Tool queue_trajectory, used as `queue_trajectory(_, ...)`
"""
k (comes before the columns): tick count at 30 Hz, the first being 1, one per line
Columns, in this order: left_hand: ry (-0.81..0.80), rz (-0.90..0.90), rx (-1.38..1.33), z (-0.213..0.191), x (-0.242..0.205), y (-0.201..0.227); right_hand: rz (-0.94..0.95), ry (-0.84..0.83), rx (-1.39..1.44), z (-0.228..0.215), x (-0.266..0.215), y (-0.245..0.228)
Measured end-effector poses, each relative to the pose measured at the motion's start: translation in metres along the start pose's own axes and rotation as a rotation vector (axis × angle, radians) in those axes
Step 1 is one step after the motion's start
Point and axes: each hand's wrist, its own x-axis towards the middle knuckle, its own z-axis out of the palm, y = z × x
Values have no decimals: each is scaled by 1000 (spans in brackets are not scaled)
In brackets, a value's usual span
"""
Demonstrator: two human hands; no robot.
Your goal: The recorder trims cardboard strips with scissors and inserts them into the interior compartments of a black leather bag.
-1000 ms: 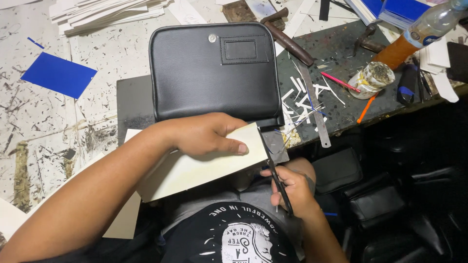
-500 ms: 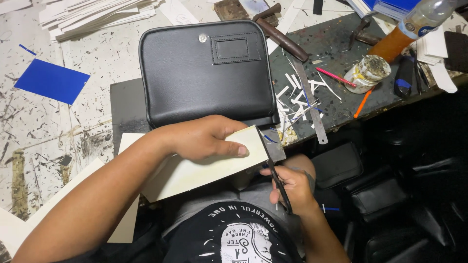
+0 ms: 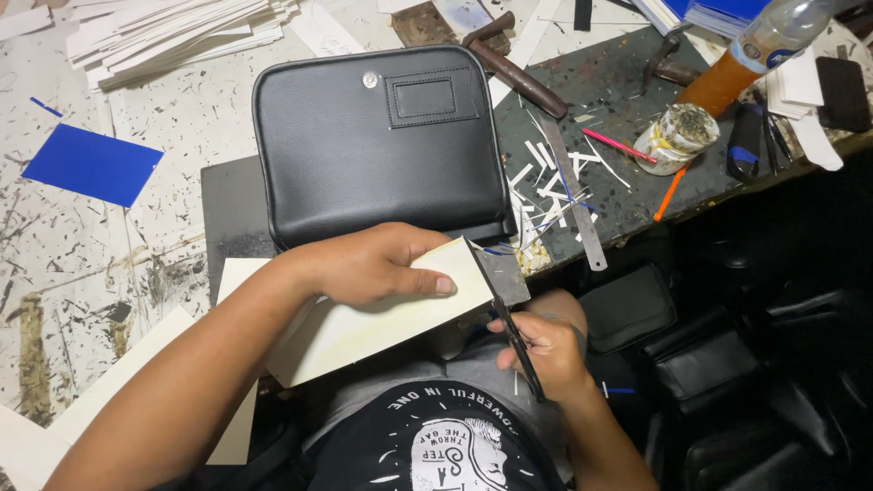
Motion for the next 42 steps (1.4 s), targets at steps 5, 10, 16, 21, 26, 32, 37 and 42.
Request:
queue_trajectory(5, -20, 13, -61, 2, 0, 0, -30, 3, -89, -2, 3, -9)
queue_trajectory(10, -26, 32, -79, 1, 2, -2, -92, 20, -136, 1, 9, -19)
queue_trajectory(16, -12, 5, -17, 1, 2, -5, -46, 23, -160, 5, 9, -17)
queue_trajectory(21, 34, -33, -162, 0, 9, -12, 135, 180, 67, 2, 9, 16)
queue_trajectory(26, 138, -44, -261, 12, 6, -5, 274, 340, -599, -52, 60, -29)
queue_trajectory(32, 393, 77, -541, 32, 34, -11, 205, 405, -1079, -92, 81, 52)
queue_trajectory(37, 499, 204, -719, 49, 61, -8, -134, 540, -670, -44, 64, 7)
queue_trajectory(42, 683, 303, -873, 76, 91, -18, 176, 252, 535, 7, 23, -11)
